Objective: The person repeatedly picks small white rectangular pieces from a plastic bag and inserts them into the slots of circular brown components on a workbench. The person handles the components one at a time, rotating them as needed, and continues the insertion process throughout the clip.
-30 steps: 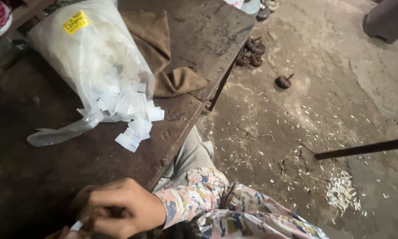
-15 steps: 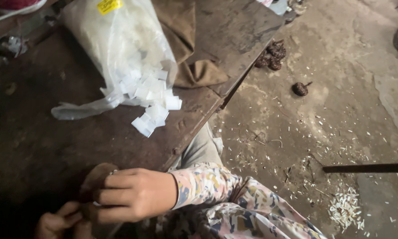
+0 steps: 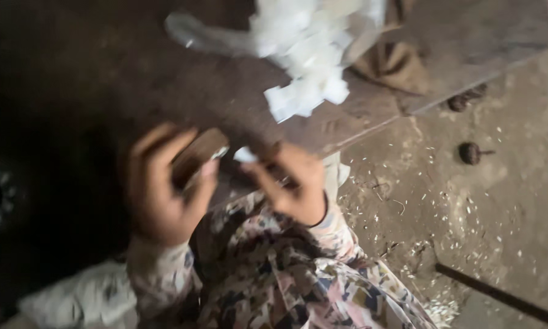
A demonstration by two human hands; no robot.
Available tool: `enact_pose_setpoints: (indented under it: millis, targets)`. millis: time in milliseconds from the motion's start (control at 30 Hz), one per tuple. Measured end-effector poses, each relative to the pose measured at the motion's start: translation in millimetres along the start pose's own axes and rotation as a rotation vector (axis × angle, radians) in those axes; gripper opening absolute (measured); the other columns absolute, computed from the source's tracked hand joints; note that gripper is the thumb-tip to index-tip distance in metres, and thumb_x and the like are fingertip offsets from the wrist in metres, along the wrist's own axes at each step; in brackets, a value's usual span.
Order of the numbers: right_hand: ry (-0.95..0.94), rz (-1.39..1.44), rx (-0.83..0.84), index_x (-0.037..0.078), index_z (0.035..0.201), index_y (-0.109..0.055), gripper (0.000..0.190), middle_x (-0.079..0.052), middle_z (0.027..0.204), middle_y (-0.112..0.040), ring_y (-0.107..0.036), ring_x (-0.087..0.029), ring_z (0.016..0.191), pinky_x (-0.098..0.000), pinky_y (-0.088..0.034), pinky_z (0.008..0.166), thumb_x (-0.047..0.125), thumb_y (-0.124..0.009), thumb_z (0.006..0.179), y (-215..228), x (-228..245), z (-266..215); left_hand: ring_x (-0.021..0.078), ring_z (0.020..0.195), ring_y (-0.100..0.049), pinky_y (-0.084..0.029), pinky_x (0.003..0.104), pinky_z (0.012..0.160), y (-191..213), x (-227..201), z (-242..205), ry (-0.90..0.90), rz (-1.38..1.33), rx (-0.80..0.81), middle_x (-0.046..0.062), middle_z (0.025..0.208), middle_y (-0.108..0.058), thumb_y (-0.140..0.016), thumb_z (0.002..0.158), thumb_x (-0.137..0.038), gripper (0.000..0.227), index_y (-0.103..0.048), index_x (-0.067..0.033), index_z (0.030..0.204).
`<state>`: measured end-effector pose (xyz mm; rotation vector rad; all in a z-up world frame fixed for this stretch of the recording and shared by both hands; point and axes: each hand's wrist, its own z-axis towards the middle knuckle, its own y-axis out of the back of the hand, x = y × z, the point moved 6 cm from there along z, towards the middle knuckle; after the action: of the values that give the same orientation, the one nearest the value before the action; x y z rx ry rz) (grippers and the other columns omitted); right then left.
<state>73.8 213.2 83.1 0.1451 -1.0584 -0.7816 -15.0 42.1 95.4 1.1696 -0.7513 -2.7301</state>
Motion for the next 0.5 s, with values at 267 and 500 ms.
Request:
enact_pose_setpoints:
  millis: [267,500]
  targets:
    - [-0.266,0.04,0.106,0.0,0.099,-0.071,0.017,-0.006,0.076,-0.07,-0.063,-0.008,0.067,-0.0237,-0.047,0.06,0.003,-0.082,0.087,-39.9,-20.4,-13.6,0.0248,0.113,-0.076,-0.063,0.032,0.094,-15.3,36.5,-1.7,0.137,-0.255,0.046,0.014,0.128,-0.069,-0.074,0.106,-0.012,0.032,-0.062,-0.0029,0.134]
    - [-0.356,0.041,0.155,-0.001,0.097,-0.072,0.014,-0.004,0.072,-0.069,-0.056,-0.006,0.06,-0.0232,-0.041,0.053,0.002,-0.082,0.088,-60.8,-28.2,-12.9,0.0239,0.109,-0.076,-0.062,0.031,0.091,-9.6,48.9,-16.0,0.17,-0.214,-0.077,0.012,0.124,-0.071,-0.076,0.105,-0.013,0.03,-0.064,-0.0047,0.132]
